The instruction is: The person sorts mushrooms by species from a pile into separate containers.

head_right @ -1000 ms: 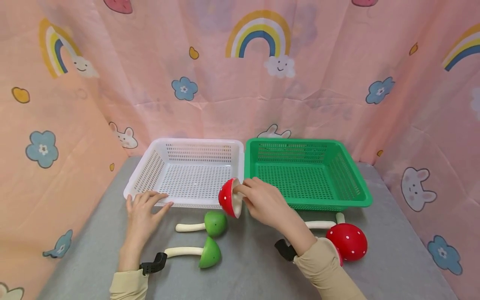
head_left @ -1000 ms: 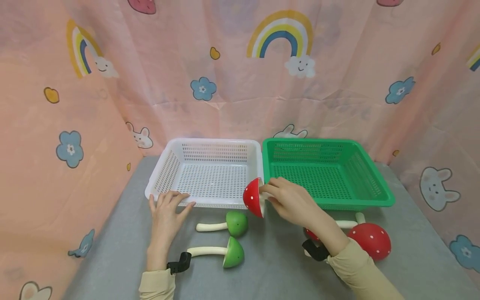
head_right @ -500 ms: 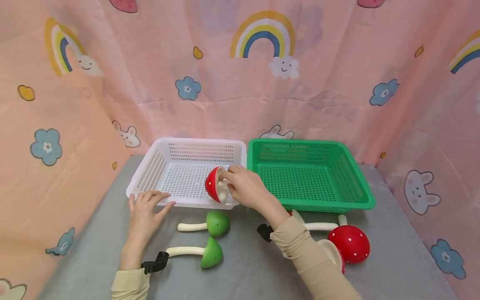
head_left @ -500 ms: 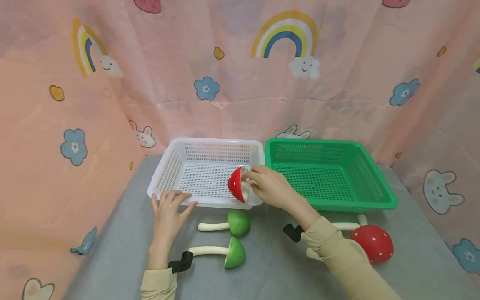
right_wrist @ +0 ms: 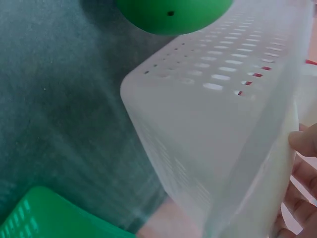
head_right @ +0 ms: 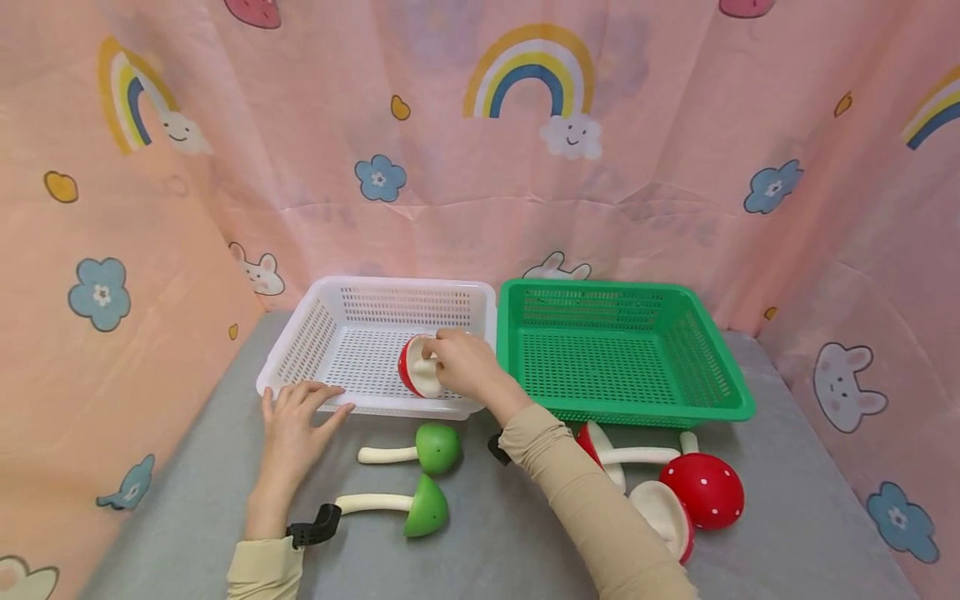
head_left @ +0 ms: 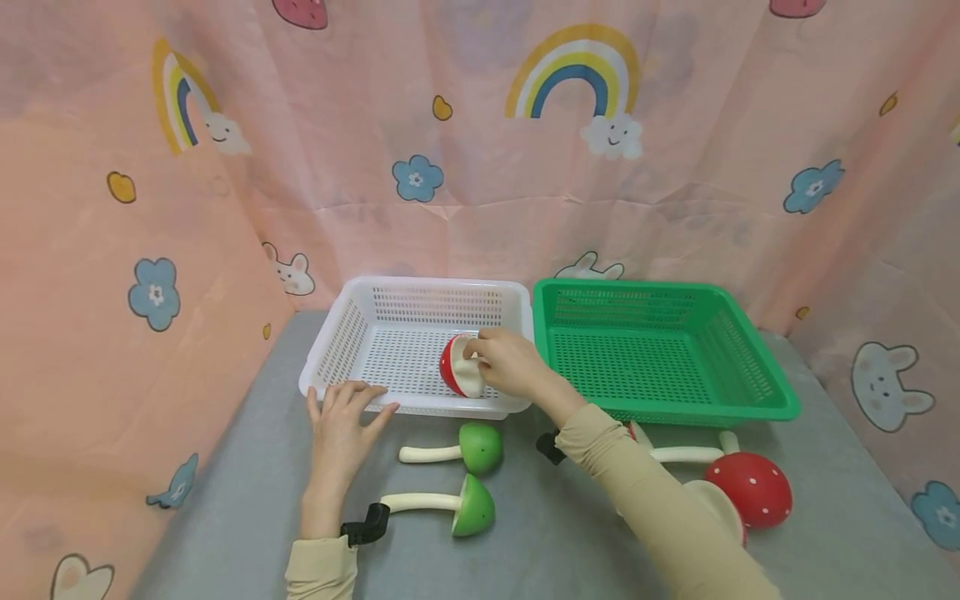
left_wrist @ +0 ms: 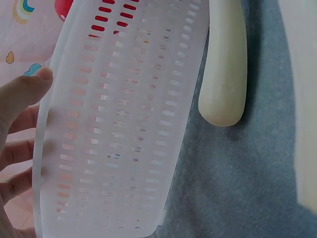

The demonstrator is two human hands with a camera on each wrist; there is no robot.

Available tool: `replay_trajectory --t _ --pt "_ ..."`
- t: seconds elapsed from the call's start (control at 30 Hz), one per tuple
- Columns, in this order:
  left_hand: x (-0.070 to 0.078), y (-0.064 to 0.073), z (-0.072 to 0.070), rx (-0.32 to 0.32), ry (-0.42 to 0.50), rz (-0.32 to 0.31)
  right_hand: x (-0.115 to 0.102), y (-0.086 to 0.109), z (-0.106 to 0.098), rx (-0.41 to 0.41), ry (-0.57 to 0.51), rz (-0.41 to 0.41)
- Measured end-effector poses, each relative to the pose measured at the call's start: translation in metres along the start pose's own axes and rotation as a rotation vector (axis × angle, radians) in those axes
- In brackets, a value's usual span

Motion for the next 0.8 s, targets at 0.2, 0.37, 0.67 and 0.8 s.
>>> replay_trajectory --t 0.2,0.37,0.67,0.8 --pt "0.000 0.000 0.000 0.009 -0.009 0.005 0.002 -0.010 0.012 -0.050 0.030 -0.014" --pt "0.000 0.000 0.000 -0.001 -0.003 0.000 0.005 -0.014 0.023 -0.092 0.052 -0.026" --pt "-0.002 0.000 0.002 -0.002 -0.004 -0.006 0.004 -0.019 0.034 -0.103 0.059 -0.038" --pt "-0.003 0.000 0.002 -0.001 -0.005 -0.005 0.001 -0.021 0.037 -0.117 0.078 -0.047"
Point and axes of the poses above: each hand's wrist, its own y-axis away from the middle knuckle, its own z-axis out of the palm, x = y × z, the point moved 4 cm from there along -y, towards the middle knuckle, and after that the axes turned 3 degrees about -y, right-handed, at the moved point
